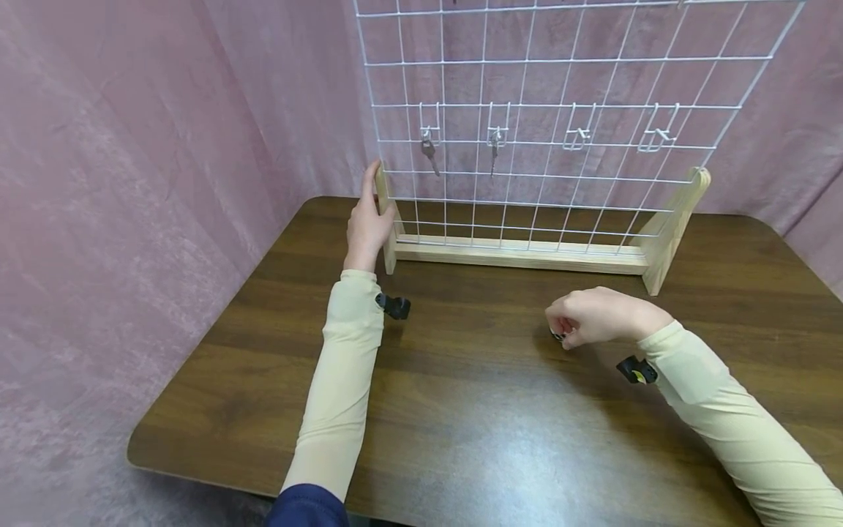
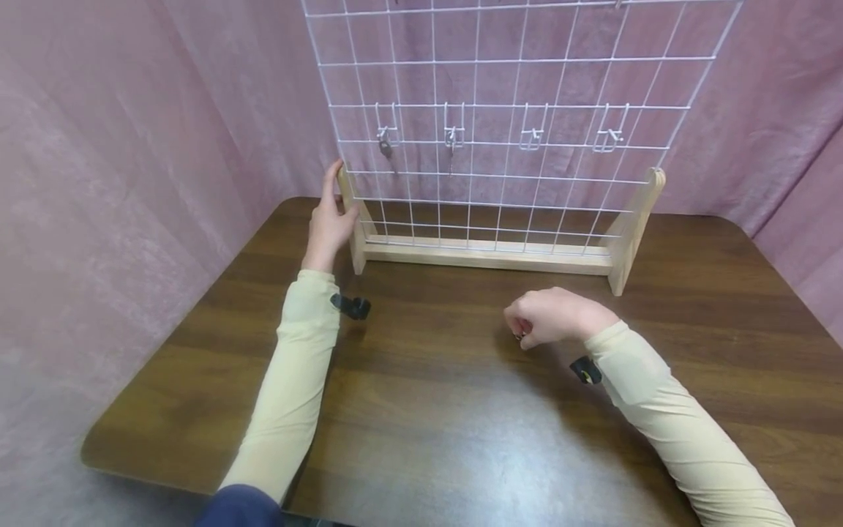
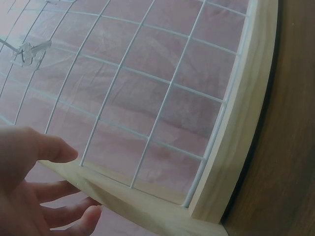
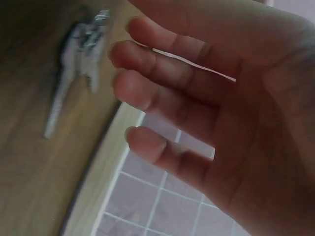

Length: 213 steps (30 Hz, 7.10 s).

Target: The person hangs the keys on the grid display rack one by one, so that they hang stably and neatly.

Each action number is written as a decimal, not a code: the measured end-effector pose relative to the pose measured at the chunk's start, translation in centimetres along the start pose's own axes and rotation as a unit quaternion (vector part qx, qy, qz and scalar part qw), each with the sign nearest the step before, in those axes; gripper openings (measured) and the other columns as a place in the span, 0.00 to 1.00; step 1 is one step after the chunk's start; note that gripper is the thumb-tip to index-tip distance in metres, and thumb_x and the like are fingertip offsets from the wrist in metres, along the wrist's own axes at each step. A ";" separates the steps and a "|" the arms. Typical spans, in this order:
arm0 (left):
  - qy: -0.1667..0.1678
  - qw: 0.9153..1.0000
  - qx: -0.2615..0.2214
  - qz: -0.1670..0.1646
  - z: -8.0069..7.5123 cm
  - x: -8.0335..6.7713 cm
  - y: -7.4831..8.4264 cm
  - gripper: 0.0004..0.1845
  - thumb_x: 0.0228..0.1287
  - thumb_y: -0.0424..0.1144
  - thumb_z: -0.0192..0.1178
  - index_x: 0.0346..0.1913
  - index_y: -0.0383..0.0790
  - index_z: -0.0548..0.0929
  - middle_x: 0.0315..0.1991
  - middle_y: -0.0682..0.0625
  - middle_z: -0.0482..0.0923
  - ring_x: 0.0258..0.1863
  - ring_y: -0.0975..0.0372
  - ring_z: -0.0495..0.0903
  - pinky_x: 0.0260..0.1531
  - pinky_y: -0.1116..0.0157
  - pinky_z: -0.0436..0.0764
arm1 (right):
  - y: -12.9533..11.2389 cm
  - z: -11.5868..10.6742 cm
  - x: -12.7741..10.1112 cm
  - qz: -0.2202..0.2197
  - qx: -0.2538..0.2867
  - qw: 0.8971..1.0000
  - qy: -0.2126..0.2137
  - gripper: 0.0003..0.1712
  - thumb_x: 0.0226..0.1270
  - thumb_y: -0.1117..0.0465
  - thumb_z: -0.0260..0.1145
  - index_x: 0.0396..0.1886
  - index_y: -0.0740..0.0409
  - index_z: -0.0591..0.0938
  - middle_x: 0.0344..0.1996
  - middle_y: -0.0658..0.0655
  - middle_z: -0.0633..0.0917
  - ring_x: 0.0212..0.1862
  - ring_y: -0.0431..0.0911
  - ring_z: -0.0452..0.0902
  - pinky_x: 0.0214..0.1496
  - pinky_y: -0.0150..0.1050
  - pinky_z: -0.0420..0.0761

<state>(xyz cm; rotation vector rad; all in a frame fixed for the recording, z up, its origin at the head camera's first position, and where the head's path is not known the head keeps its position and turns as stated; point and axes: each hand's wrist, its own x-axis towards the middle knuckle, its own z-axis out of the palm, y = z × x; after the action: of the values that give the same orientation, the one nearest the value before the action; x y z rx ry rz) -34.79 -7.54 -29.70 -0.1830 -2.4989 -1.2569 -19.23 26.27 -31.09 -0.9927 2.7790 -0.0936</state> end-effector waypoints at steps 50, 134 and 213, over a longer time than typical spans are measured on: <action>-0.005 1.000 -0.002 -0.004 0.2 0.2 -0.2 0.41 0.67 0.39 0.52 0.73 0.77 0.46 0.53 0.40 0.79 0.37 0.47 0.81 0.32 0.52 0.78 | 2.8 -11.8 0.0 0.036 -0.152 0.924 0.348 0.06 0.60 0.64 0.64 0.25 0.50 0.79 0.21 0.49 0.80 0.22 0.42 0.72 0.20 0.41 0.66; -0.015 1.000 -0.007 -0.003 0.5 0.3 -0.7 0.42 0.68 0.38 0.53 0.72 0.80 0.44 0.51 0.40 0.78 0.39 0.46 0.81 0.38 0.47 0.81 | 1.2 -2.0 -2.1 0.080 -0.052 0.976 0.194 0.04 0.62 0.58 0.66 0.30 0.48 0.78 0.20 0.43 0.80 0.23 0.36 0.72 0.24 0.39 0.71; -0.045 0.999 0.002 -0.021 -0.4 0.2 0.0 0.42 0.67 0.37 0.53 0.72 0.79 0.44 0.60 0.40 0.76 0.46 0.44 0.81 0.43 0.48 0.80 | 2.8 -5.3 -5.2 0.062 -0.054 0.878 0.472 0.08 0.52 0.68 0.73 0.29 0.55 0.83 0.18 0.48 0.82 0.26 0.15 0.60 0.27 0.22 0.66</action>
<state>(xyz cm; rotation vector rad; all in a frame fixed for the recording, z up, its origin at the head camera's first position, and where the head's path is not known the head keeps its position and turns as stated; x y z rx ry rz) -34.92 -7.81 -29.38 -0.1904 -2.5948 -1.2863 -18.12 31.73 -25.45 -0.9523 3.7552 -0.5440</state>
